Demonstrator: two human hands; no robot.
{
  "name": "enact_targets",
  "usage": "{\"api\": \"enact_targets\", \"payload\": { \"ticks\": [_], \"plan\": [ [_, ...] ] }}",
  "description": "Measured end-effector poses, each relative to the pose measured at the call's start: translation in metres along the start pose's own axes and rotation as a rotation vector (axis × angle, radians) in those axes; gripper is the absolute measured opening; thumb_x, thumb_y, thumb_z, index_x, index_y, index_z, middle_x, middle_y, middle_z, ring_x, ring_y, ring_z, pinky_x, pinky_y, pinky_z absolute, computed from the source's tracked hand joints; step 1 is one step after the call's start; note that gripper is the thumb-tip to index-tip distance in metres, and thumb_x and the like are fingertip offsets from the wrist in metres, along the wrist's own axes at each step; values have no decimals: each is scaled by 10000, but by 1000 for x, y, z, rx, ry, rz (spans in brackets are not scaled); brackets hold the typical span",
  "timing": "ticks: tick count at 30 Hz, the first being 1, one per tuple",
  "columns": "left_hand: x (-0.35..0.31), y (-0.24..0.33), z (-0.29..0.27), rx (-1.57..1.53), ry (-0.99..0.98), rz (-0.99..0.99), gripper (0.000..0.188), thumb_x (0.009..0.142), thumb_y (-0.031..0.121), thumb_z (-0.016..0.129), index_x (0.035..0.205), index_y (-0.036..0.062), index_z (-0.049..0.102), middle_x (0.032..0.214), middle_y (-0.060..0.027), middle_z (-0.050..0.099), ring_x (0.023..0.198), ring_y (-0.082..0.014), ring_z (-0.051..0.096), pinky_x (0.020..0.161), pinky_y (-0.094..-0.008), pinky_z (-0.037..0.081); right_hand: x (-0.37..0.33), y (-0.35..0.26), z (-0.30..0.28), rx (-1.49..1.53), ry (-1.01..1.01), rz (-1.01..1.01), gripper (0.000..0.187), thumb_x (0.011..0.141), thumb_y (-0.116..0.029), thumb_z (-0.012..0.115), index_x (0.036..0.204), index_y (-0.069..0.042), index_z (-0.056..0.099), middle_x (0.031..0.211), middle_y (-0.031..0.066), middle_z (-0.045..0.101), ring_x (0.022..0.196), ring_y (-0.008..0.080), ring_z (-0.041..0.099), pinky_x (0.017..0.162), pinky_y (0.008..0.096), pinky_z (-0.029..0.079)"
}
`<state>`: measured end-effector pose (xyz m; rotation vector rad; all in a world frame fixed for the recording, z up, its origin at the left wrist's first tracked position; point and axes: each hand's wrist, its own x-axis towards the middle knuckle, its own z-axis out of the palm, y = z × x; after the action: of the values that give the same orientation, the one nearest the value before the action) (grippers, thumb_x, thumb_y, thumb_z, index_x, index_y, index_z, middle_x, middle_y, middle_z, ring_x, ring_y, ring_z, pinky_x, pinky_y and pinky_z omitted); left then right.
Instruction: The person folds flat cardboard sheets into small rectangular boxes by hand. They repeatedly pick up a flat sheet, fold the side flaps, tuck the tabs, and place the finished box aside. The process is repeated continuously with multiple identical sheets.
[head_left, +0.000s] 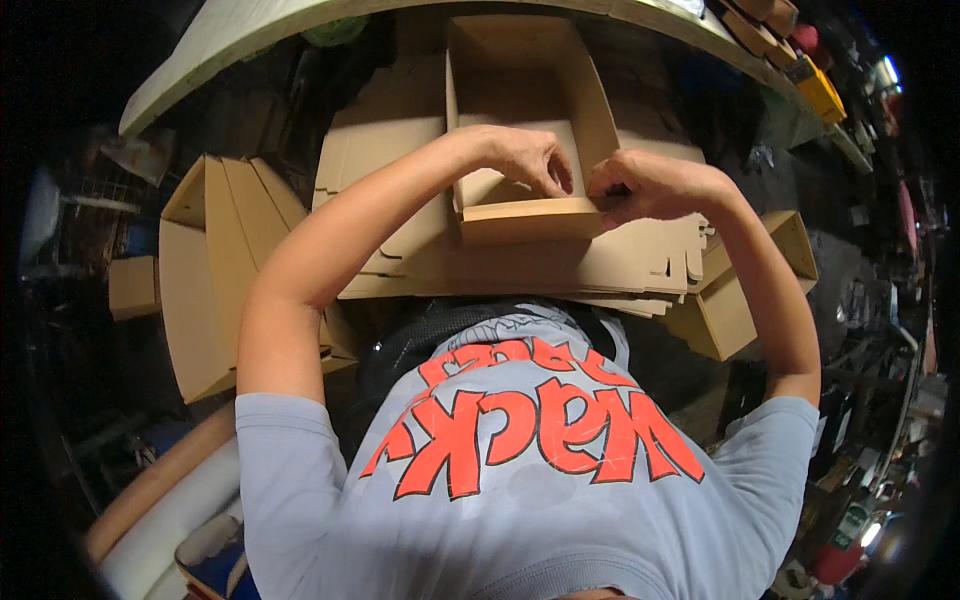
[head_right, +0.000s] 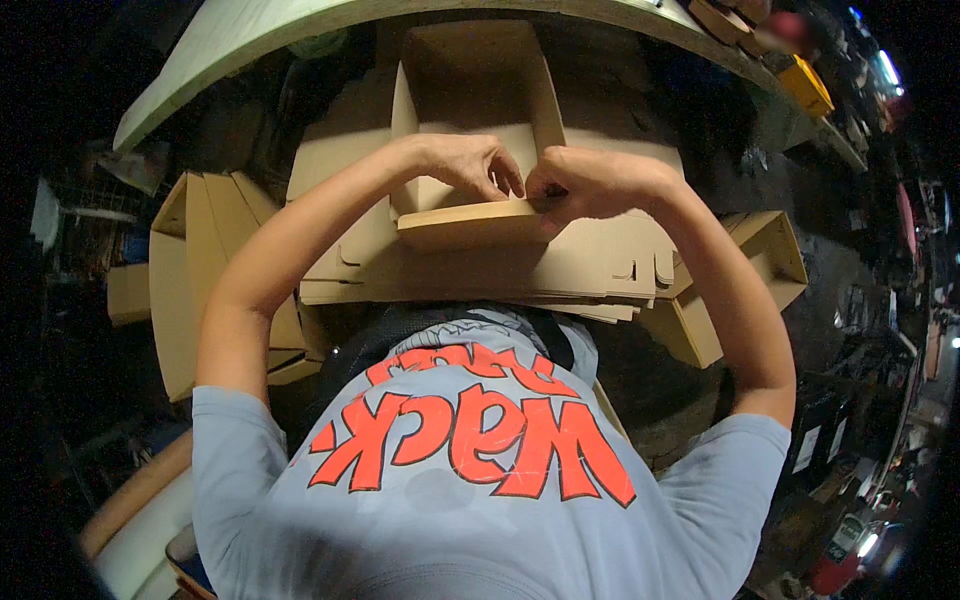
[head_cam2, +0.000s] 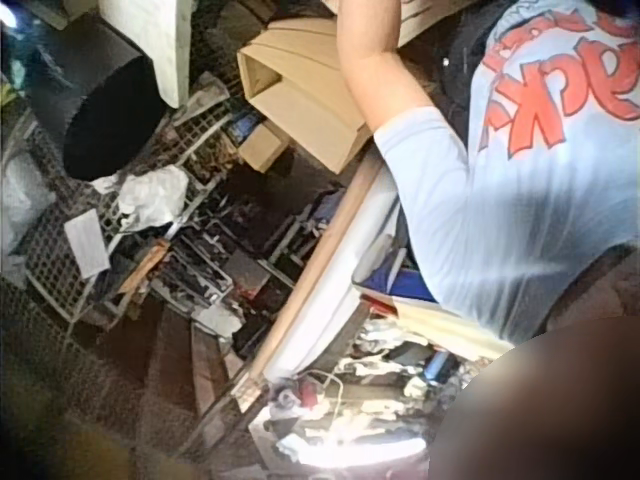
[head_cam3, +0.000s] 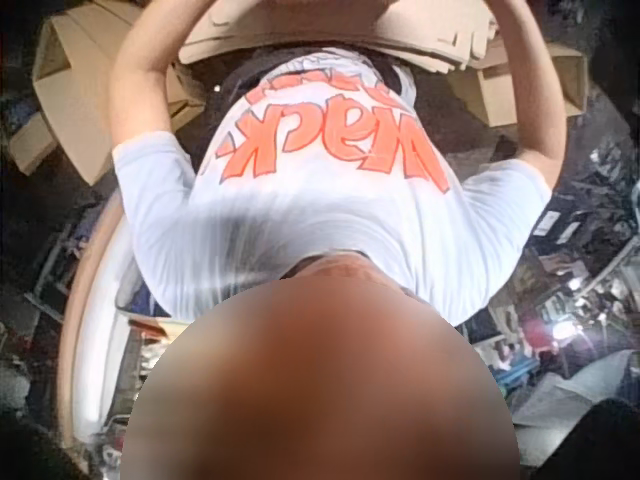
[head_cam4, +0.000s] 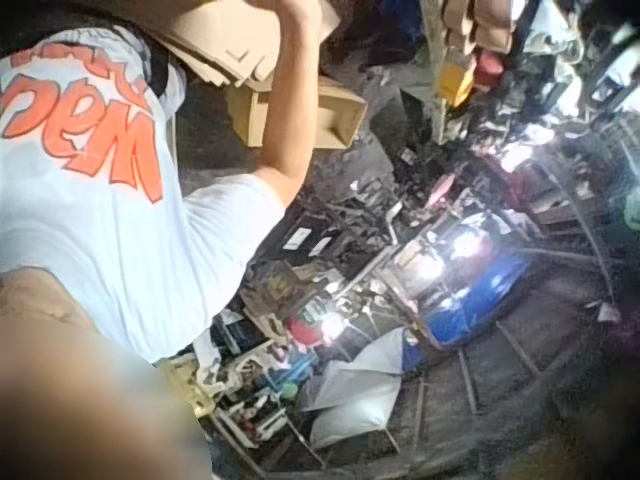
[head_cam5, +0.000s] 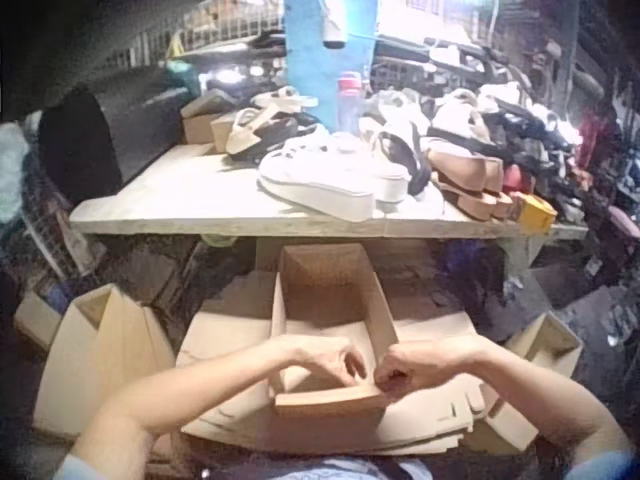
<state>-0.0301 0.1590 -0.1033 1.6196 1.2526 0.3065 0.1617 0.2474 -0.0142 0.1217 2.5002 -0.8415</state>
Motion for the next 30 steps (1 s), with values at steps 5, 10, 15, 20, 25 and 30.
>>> {"api": "enact_targets", "payload": {
  "ticks": [5, 10, 15, 20, 25, 30],
  "plan": [
    [-5, 5, 11, 275, 221, 49, 665, 709, 523, 754, 1067, -35, 694, 940, -183, 706, 882, -289, 678, 770, -383, 539, -9, 3, 15, 146, 175, -58, 341, 759, -164, 808, 960, 19, 603, 827, 89, 603, 772, 189, 564, 706, 332, 455],
    [-10, 16, 15, 540, 308, 85, 753, 691, 662, 706, 1002, -24, 700, 994, -223, 702, 975, -362, 668, 841, -424, 535, -13, -3, 30, 317, 274, 65, 342, 760, -173, 807, 954, 13, 594, 774, 71, 624, 715, 159, 580, 666, 326, 476],
    [-9, 13, 20, 578, 328, 133, 740, 684, 688, 709, 949, -3, 701, 929, -213, 704, 914, -372, 673, 795, -440, 534, -16, -4, 30, 363, 240, 58, 329, 772, -203, 825, 927, 17, 636, 825, 43, 631, 808, 130, 579, 752, 285, 469],
    [-10, 15, 22, 611, 357, 151, 746, 704, 668, 712, 893, -53, 688, 885, -241, 693, 862, -387, 678, 758, -446, 536, -12, -2, 21, 226, 163, 1, 317, 747, -222, 833, 894, 24, 697, 834, 87, 683, 802, 170, 621, 759, 313, 482],
    [-8, 14, 26, 613, 358, 153, 758, 690, 657, 728, 890, -72, 685, 884, -248, 692, 856, -388, 679, 754, -445, 541, -10, -8, 18, 195, 94, -5, 282, 762, -196, 810, 924, 18, 720, 818, 121, 693, 793, 208, 645, 737, 341, 497],
    [-30, 25, 20, 575, 445, 230, 610, 820, 578, 662, 767, -30, 647, 785, -217, 671, 758, -389, 658, 672, -465, 512, -13, -16, 24, 101, 176, -32, 189, 798, -127, 762, 921, 10, 720, 805, 145, 686, 787, 257, 664, 719, 364, 503]
  ]
}}
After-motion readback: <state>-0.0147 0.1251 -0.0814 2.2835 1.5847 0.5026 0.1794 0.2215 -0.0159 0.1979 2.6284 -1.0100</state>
